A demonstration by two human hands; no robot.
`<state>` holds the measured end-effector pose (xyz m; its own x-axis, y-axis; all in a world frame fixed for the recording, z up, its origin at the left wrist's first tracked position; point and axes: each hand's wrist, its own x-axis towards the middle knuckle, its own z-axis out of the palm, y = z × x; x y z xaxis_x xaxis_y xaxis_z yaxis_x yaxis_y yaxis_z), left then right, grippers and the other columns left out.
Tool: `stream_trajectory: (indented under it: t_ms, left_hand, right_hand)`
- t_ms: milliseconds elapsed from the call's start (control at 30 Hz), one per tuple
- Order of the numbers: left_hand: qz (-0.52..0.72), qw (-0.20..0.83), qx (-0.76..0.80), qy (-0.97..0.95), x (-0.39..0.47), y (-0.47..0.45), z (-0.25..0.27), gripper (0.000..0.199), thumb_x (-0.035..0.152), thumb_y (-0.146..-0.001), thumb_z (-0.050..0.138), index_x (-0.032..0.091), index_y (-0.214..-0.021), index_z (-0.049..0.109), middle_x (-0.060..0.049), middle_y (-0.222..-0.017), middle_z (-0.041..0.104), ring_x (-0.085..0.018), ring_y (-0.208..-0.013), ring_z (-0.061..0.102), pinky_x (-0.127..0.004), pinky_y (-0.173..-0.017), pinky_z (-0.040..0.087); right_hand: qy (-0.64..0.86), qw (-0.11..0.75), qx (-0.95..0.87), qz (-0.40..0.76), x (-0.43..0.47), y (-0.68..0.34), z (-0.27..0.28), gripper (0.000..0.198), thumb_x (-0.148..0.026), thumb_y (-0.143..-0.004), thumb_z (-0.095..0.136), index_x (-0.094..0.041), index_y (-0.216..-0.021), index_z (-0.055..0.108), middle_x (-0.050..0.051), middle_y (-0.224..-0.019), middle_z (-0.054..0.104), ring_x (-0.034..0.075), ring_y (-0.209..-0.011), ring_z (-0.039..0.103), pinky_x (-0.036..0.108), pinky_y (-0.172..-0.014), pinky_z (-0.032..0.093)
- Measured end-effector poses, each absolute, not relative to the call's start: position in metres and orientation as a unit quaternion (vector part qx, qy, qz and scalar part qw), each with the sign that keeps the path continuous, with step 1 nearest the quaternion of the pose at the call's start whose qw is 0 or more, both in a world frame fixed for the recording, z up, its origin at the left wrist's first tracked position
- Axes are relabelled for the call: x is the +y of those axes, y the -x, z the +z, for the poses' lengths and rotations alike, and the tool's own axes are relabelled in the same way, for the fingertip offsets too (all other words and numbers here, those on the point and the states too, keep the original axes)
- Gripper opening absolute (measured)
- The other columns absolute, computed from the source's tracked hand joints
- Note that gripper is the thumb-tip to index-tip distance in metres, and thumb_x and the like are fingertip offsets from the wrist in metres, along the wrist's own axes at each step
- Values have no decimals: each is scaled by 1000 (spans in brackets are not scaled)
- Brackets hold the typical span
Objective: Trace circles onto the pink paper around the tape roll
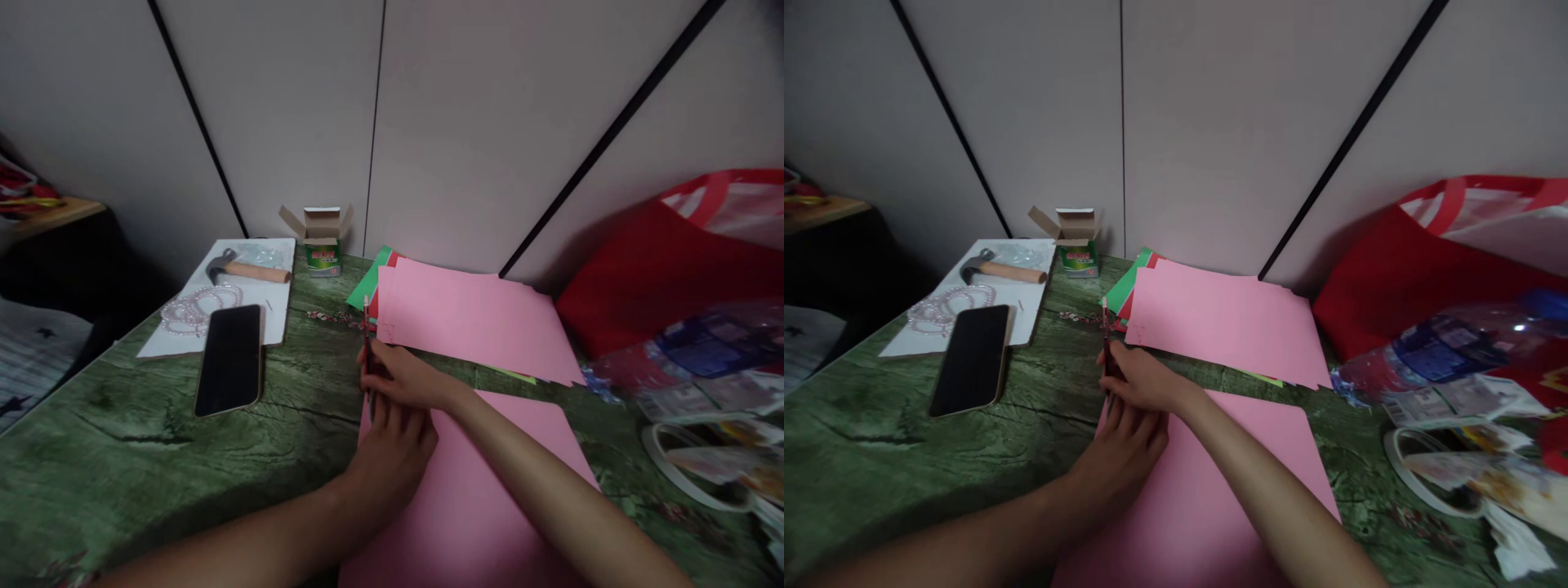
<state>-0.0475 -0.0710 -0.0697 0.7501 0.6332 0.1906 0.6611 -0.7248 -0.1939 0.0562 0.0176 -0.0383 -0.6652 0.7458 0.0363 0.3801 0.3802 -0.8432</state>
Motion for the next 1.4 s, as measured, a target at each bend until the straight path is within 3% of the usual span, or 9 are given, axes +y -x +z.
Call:
stream_trajectory:
  t_ms: [233,900,1167,1400]
  left_hand:
    - [-42,115,-336,934,-68,49,-67,38,23,-86,47,8,-120,55,-22,-120,53,-40,-114,48,-60,-93,34]
    - [-41,133,-319,937,-63,53,-63,39,19,-84,46,6,-121,53,-23,-124,50,-37,-111,49,-55,-91,35]
    - [-28,97,-288,952,-51,61,-56,35,14,-85,45,11,-120,51,-16,-122,50,-31,-108,48,-45,-85,40]
    - [-28,-19,-270,962,-33,71,-35,21,19,-93,43,19,-108,57,-7,-110,56,-21,-98,49,-35,-83,39]
  right_hand:
    - [387,257,-785,410,22,-65,-48,15,-18,-83,55,-21,-94,45,0,-76,61,16,-67,60,29,-62,48]
    - [529,370,-661,382,11,-110,-76,24,-36,-78,61,-21,-90,46,0,-68,62,17,-61,61,30,-57,47]
    - [548,405,-626,379,-11,-129,-82,30,-44,-76,65,-21,-87,49,-3,-58,59,17,-55,59,30,-55,46]
    - [521,521,-480,477,-38,-134,-79,40,-54,-71,67,-19,-79,51,-1,-57,62,14,-51,61,28,-53,53]
